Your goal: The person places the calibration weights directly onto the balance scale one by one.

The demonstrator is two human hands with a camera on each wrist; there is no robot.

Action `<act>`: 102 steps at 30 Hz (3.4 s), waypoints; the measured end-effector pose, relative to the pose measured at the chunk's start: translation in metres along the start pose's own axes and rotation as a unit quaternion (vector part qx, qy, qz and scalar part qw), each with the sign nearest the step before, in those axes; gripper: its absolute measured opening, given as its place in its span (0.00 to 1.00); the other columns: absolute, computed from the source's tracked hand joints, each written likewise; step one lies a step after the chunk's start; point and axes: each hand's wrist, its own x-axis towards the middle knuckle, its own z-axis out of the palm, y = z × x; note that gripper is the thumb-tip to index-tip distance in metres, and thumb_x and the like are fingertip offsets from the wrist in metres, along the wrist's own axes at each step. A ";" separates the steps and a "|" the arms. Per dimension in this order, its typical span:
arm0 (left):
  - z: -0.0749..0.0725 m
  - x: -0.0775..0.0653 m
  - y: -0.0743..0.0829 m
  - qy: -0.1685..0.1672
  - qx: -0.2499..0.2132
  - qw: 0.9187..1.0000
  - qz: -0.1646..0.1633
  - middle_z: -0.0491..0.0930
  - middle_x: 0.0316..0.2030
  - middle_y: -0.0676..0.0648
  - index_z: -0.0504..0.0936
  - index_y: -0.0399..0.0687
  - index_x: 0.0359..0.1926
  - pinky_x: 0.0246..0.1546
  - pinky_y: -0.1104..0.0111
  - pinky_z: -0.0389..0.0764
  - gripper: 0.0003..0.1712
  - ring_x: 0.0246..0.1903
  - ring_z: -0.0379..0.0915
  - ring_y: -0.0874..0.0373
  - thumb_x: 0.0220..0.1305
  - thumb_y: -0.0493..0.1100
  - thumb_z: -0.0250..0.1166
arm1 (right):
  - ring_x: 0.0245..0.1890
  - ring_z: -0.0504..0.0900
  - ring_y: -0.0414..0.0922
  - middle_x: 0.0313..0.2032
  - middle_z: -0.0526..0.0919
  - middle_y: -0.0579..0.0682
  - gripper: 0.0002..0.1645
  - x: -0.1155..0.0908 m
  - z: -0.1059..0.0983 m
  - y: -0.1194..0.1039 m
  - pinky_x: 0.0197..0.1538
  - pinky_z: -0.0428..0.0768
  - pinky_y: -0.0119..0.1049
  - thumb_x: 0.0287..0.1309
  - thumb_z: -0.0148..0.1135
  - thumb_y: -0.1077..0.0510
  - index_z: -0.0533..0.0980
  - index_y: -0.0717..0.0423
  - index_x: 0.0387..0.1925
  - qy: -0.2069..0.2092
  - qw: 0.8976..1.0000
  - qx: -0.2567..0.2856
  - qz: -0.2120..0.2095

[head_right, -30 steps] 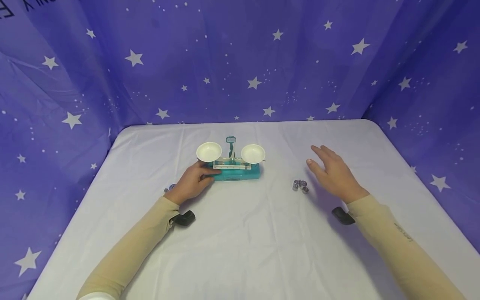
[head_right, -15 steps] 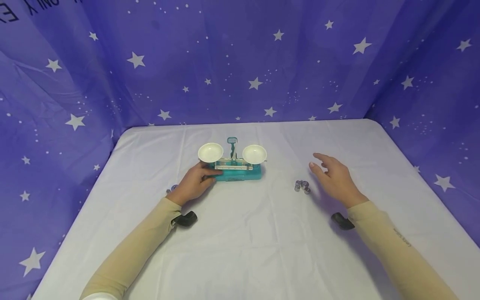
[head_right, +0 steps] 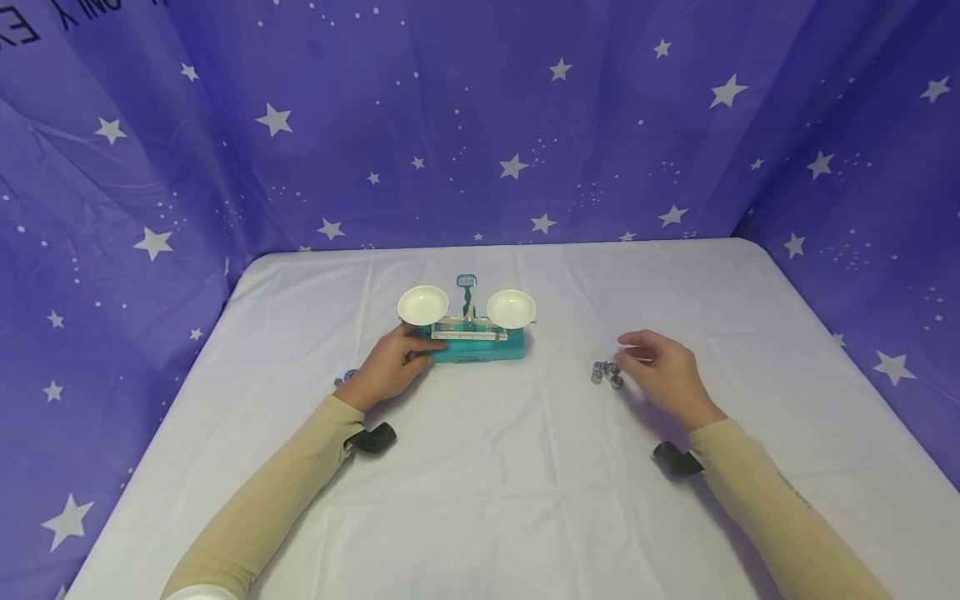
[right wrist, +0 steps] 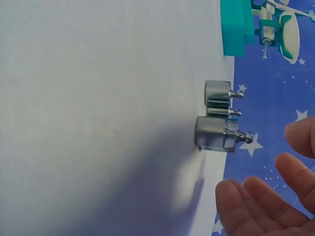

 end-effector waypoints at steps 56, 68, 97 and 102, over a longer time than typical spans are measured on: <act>0.001 0.000 0.003 0.000 -0.003 1.000 0.004 0.71 0.69 0.36 0.89 0.44 0.53 0.72 0.48 0.69 0.18 0.71 0.67 0.39 0.66 0.32 0.61 | 0.32 0.80 0.38 0.37 0.91 0.60 0.12 -0.004 0.013 0.001 0.30 0.76 0.27 0.64 0.67 0.57 0.87 0.62 0.41 -0.027 0.998 -0.042 0.041; -0.001 -0.002 0.003 -0.002 -0.003 1.000 -0.004 0.71 0.69 0.36 0.88 0.43 0.53 0.73 0.49 0.68 0.18 0.71 0.66 0.39 0.66 0.32 0.61 | 0.28 0.79 0.32 0.32 0.90 0.55 0.12 0.004 0.004 -0.006 0.31 0.77 0.27 0.61 0.68 0.55 0.87 0.60 0.37 -0.017 0.998 -0.034 0.040; -0.003 -0.003 0.006 0.000 -0.011 1.000 -0.001 0.71 0.69 0.35 0.88 0.41 0.53 0.72 0.48 0.69 0.17 0.71 0.67 0.39 0.66 0.32 0.60 | 0.30 0.79 0.29 0.26 0.86 0.32 0.15 0.024 -0.005 -0.024 0.36 0.75 0.23 0.60 0.68 0.52 0.87 0.59 0.40 -0.008 0.997 0.013 0.078; -0.003 -0.003 0.005 0.001 -0.011 1.000 0.002 0.71 0.69 0.35 0.88 0.42 0.53 0.72 0.48 0.69 0.17 0.71 0.67 0.39 0.67 0.32 0.60 | 0.30 0.79 0.27 0.24 0.85 0.29 0.15 0.027 -0.006 -0.028 0.36 0.75 0.22 0.61 0.67 0.52 0.87 0.60 0.41 -0.011 0.997 0.024 0.067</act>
